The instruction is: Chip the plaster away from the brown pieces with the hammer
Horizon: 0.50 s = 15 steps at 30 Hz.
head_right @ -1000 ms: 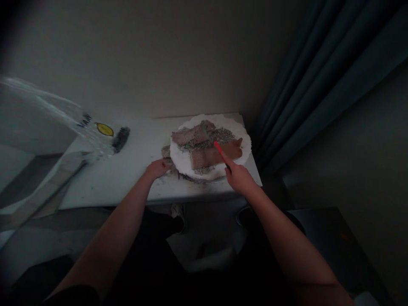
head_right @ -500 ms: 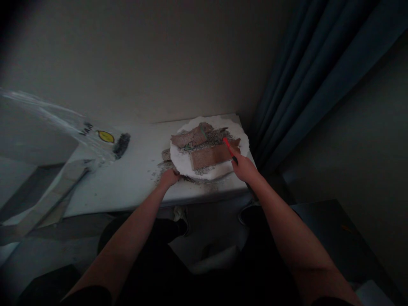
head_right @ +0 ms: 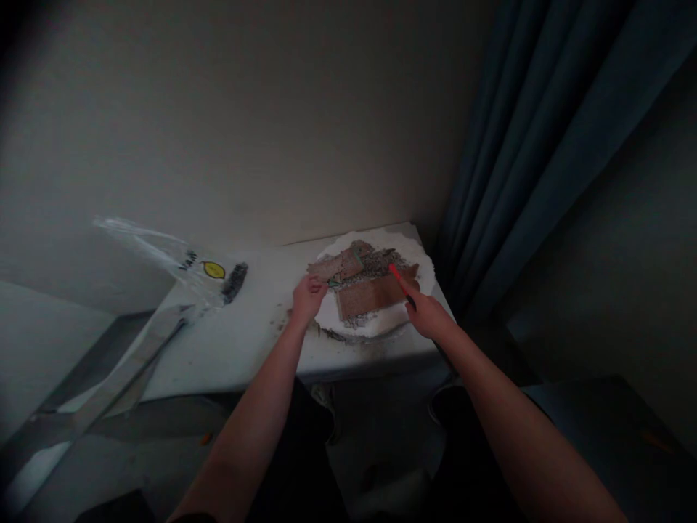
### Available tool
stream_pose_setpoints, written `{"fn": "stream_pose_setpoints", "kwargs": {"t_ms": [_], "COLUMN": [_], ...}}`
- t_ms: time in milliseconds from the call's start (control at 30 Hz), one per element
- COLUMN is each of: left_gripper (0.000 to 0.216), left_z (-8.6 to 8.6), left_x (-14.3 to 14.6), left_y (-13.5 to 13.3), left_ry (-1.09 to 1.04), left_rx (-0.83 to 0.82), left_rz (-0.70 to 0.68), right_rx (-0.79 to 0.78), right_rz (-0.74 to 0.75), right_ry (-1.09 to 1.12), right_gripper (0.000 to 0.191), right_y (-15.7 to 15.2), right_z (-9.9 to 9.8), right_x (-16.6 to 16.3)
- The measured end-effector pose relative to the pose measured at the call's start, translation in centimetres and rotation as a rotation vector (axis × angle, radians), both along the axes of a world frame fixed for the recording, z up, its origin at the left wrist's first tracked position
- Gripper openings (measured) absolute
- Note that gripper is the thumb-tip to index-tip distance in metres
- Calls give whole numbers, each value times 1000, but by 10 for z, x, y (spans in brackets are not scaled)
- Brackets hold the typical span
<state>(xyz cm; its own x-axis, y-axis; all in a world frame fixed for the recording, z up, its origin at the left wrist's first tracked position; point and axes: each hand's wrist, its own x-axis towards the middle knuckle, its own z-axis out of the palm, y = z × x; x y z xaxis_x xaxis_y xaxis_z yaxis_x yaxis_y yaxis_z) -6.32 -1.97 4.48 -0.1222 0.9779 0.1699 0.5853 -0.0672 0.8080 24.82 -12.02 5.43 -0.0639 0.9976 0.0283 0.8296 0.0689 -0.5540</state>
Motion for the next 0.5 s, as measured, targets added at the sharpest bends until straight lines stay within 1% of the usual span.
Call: {"fn": "stream_pose_setpoints", "kwargs": {"t_ms": [100,233,333,500], "left_gripper": [7,4,4,6], "left_z": [-8,-20,-26,-30], "left_x": [36,69,81,84], "left_y": [5,12,18,27], "left_ry": [-58,-87,-63,13], "left_rx": [34,97,99,86], "left_rz": [-156,-230,-269,-317], "right_rx": [-1,-3,-15,-30], "right_rz": [6,33,44,45], "right_ry": [2,-15,-1,24], "right_gripper": [73,73,73,74], "right_y": [0,-2,-3,0], "right_z": [-1,5,10,10], "right_x": [1,1,1,1]}}
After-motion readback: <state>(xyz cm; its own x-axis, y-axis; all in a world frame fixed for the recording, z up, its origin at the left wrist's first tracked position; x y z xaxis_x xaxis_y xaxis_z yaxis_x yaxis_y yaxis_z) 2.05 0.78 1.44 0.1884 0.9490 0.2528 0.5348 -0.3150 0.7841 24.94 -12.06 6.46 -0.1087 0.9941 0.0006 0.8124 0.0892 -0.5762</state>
